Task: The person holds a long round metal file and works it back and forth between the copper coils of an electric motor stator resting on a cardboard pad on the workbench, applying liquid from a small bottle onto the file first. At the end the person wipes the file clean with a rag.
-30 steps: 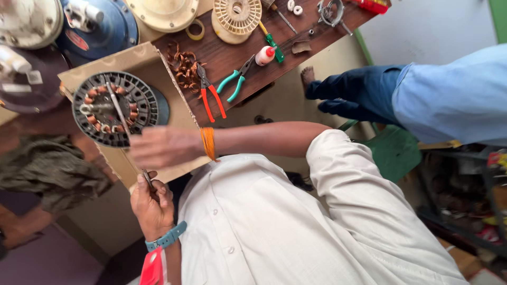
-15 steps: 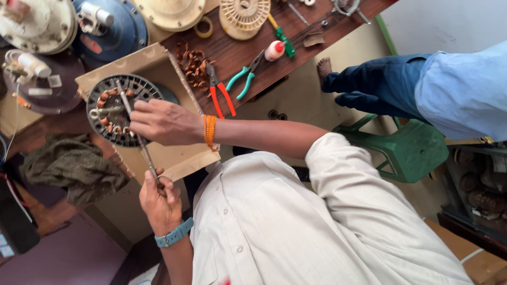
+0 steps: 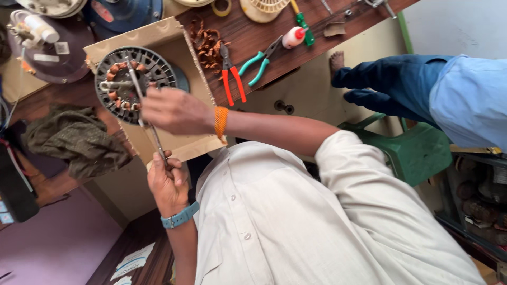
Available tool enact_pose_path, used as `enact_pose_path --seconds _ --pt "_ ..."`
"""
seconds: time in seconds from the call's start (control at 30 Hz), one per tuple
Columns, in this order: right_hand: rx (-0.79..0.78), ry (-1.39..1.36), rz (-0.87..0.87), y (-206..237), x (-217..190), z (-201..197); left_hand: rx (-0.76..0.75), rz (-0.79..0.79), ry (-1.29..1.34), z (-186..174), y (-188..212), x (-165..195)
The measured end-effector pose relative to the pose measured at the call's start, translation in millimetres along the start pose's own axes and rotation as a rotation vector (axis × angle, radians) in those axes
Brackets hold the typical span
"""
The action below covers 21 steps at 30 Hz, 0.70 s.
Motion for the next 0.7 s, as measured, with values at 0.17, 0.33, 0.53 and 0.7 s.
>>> enact_pose_path --seconds 0.17,0.33,0.53,0.7 --pt "-0.064 -0.042 -0.066 -2.0 -3.1 1.9 -0.013 0.004 0.004 -3.4 -1.6 -0.3" --pt "0.073 0.057 0.027 -3.3 5.3 0.9 0.042 -0.073 -0.047 -7.8 -3.1 -5.5" --pt "-0.153 -0.056 -0.131 -3.9 -8.1 -0.3 -0.042 -0.006 0.0 -5.7 -6.7 -11.5" --pt "-0.101 -0.038 -0.044 -12.4 -8.7 -8.7 -0.103 -0.091 0.086 3.9 -6.3 -13.3"
Point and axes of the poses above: each hand's wrist, its own y-axis away from the middle knuckle, its own z-axis out of the palm, x = y × z, the point moved 2 cm from there along -y, towards the middle knuckle, and after that the axes turned 10 degrees about z, right-handed, at the moved point
